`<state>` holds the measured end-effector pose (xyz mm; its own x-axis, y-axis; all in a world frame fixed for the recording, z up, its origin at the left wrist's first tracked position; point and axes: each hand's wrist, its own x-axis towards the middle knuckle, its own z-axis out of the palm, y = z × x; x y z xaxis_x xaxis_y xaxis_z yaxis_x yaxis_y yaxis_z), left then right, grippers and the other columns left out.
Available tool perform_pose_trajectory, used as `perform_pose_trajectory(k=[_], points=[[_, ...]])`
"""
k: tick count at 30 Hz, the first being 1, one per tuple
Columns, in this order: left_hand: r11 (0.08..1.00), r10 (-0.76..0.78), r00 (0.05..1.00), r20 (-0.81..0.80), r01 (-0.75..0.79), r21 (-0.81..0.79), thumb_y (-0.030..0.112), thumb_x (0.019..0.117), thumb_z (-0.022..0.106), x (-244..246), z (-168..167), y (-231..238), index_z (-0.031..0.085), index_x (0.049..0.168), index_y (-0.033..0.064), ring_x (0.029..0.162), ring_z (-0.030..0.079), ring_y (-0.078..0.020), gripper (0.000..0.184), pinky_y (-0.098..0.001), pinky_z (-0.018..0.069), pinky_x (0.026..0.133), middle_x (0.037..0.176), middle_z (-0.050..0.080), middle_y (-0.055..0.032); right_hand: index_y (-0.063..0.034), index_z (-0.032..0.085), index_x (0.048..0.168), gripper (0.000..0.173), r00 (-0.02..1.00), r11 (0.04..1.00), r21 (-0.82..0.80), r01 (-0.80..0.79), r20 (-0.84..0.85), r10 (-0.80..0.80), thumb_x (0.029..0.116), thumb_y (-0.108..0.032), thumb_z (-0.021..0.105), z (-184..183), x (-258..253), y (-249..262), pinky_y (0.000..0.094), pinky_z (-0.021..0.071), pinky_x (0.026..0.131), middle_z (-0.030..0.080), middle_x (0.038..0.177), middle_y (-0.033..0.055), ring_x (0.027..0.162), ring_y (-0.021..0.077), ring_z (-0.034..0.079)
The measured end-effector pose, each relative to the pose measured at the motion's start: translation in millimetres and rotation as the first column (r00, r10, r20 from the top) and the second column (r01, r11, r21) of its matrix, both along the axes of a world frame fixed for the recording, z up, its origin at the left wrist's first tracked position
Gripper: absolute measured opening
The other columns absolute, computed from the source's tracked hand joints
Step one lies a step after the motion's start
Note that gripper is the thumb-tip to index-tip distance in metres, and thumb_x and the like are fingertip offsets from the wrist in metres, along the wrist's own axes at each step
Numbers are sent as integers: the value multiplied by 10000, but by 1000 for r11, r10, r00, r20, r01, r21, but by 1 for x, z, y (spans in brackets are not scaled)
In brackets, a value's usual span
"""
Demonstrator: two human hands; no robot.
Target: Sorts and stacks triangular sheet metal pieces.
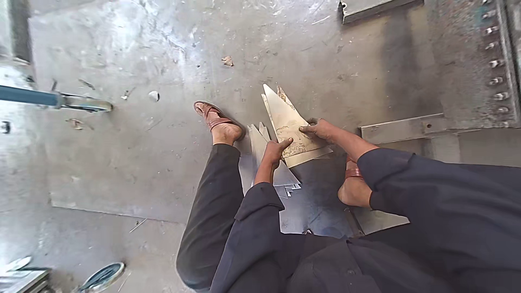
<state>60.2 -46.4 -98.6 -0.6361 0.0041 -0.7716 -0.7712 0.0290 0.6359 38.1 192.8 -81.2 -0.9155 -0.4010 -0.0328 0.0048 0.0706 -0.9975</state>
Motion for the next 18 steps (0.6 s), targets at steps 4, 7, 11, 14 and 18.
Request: perform_pose_trajectory(k=[4,7,11,14,18], points=[[979,43,998,55,-31,-202,318,1005,674,58,1,-41,649,1165,-47,883,746,-249,400,-429,633,805,997,743,-176,-74,593,1374,526,755,961,233,-146,654,-44,922,-263,783,-59,4,-80,538,532,989,691,1214,196,1087,324,685],[804,-46,986,158,131,-580,495,971,672,90,-9,-79,663,1244,-27,1142,645,-335,590,-533,502,993,1210,673,-233,-64,540,1448,522,795,879,376,-293,607,6,990,-265,689,-65,44,-115,569,477,1064,631,1351,221,1242,364,620],[703,-64,973,223,203,-681,559,920,706,95,-23,-92,530,1415,-44,1366,498,-397,799,-551,410,1130,1443,518,-289,-15,538,1446,567,848,582,659,-476,518,107,984,-324,650,-46,73,-119,626,381,1125,471,1498,270,1411,438,437],[694,-14,969,247,187,-695,565,849,782,96,-29,-88,473,1457,-46,1388,467,-415,916,-572,424,1117,1537,407,-292,2,497,1477,633,871,572,693,-438,484,81,981,-354,665,-46,73,-123,647,400,1104,433,1530,286,1405,473,437],[595,-5,913,407,330,-733,689,789,759,89,-30,-81,521,1448,30,1329,530,-357,962,-561,478,1044,1493,483,-217,12,448,1515,693,874,632,645,-431,473,113,967,-321,710,-63,74,-132,653,410,1087,453,1486,315,1357,497,472]])
